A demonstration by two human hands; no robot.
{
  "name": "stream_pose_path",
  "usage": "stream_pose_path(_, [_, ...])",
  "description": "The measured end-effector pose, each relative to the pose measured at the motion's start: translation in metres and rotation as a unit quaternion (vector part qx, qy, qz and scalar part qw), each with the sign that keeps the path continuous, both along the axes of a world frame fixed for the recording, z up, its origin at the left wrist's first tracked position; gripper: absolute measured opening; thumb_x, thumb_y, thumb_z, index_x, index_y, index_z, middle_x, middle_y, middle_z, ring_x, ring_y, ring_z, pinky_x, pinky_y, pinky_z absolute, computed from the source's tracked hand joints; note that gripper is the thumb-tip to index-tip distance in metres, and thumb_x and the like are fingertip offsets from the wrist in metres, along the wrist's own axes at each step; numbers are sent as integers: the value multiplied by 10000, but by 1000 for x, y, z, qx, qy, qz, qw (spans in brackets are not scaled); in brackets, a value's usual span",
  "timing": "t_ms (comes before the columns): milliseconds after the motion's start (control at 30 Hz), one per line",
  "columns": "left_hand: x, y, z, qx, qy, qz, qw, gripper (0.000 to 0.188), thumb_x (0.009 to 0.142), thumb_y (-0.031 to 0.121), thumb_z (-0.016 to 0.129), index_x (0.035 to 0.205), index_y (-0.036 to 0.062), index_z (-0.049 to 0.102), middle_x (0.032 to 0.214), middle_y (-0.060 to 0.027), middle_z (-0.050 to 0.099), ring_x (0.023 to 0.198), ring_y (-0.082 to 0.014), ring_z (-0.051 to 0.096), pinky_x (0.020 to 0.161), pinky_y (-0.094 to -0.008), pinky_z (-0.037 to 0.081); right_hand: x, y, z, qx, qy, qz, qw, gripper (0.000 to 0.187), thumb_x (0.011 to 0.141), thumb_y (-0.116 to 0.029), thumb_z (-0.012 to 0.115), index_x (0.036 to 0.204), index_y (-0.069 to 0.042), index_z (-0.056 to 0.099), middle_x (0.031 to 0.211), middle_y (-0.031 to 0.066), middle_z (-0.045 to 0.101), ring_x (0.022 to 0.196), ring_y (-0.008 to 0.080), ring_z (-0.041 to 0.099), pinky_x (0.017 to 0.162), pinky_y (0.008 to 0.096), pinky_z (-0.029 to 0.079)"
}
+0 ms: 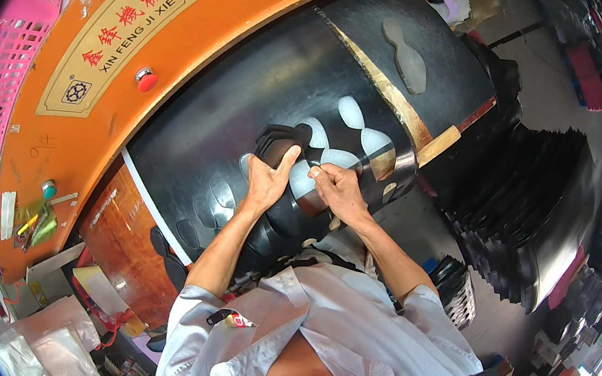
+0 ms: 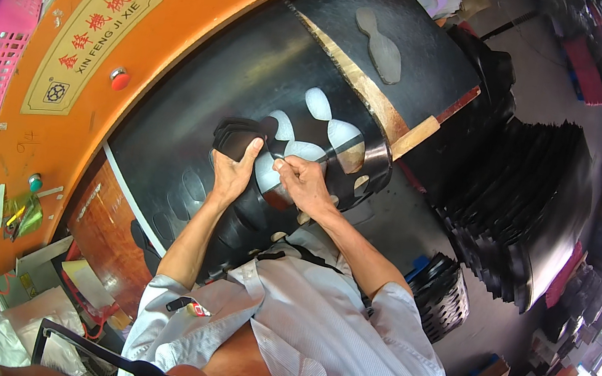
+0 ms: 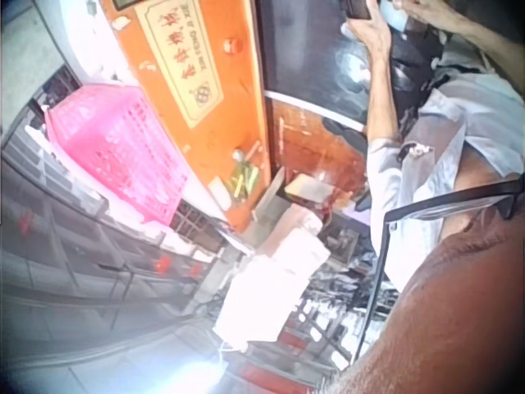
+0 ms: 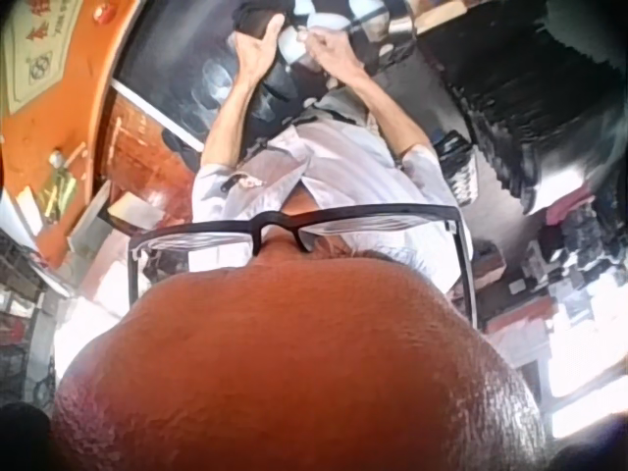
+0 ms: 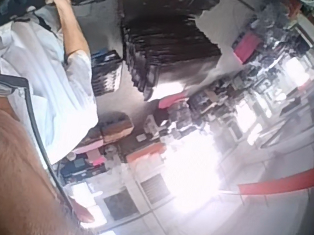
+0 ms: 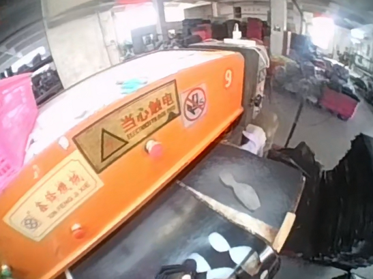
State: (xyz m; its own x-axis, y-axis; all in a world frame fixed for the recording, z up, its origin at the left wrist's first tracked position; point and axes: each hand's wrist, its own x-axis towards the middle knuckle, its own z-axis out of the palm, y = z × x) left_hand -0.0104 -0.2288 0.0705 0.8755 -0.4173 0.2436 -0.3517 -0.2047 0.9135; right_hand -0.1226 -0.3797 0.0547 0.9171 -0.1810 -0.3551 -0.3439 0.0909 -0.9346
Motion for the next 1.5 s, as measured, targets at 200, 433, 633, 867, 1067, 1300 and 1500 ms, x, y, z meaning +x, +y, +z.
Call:
stream_pose_path(200, [-10, 10, -20, 41, 112, -25, 993, 270, 937, 174, 808, 1104, -37, 781, 1218, -196, 762, 1130, -286, 737, 1015, -386, 557, 21, 3, 0, 109, 58, -24, 992, 320, 1094, -283, 602, 978, 7, 671, 738, 22, 642, 571, 75, 508, 499, 264, 386])
stream_pose_path(433, [-15, 0, -13, 4, 73, 66, 995, 238, 958, 163, 792, 1096, -27, 756, 1105, -151, 780, 927, -215, 741, 834, -355, 570, 17, 9, -1, 84, 9, -16, 996, 355, 1098, -314, 603, 982, 6, 705, 675, -10, 553, 584, 52, 446, 511, 255, 340])
stream_pose_path(633, [-11, -7, -8, -48, 29, 129, 990, 138, 959, 102, 774, 985, -28, 736, 1006, -112, 738, 886, -211, 686, 813, -353, 532, 17, 10, 0, -11, 24, 6, 1000, 352, 1091, -288, 610, 969, 28, 705, 660, 2, 555, 582, 66, 460, 510, 294, 364])
stream_pose_path(867, [-11, -7, -22, -152, 188, 138, 960, 183, 1004, 147, 750, 1017, -35, 747, 1043, -114, 774, 944, -162, 721, 881, -318, 565, 13, 7, 3, -55, 46, 36, 997, 361, 1079, -311, 621, 989, 24, 719, 683, 15, 619, 559, 80, 507, 512, 292, 398])
stream_pose_path(1067, [-30, 11, -14, 83, -132, 16, 988, 232, 885, -6, 770, 1116, 4, 771, 1153, -123, 739, 1125, -319, 695, 984, -414, 549, 40, -10, 5, 166, 39, -11, 985, 485, 1077, -434, 613, 1107, 30, 750, 1058, 86, 736, 847, 125, 691, 705, 271, 557])
stream_pose_path(1300, [-55, 50, 5, 149, -44, -124, 980, 617, 827, -70, 665, 1435, -8, 578, 1476, -208, 566, 1422, -394, 528, 1174, -467, 466, 65, -14, 4, 178, 102, 31, 978, 240, 917, -74, 815, 1106, 59, 750, 996, 116, 766, 843, 154, 725, 725, 260, 597])
stream_pose_path(1500, [-27, 57, -12, 135, -77, 42, 987, 478, 944, -5, 665, 1414, -34, 584, 1454, -256, 583, 1373, -434, 546, 1168, -488, 439, 68, -14, 9, 191, 111, 36, 975, 347, 893, -75, 831, 1205, 39, 730, 1107, 67, 759, 992, 129, 698, 912, 272, 555])
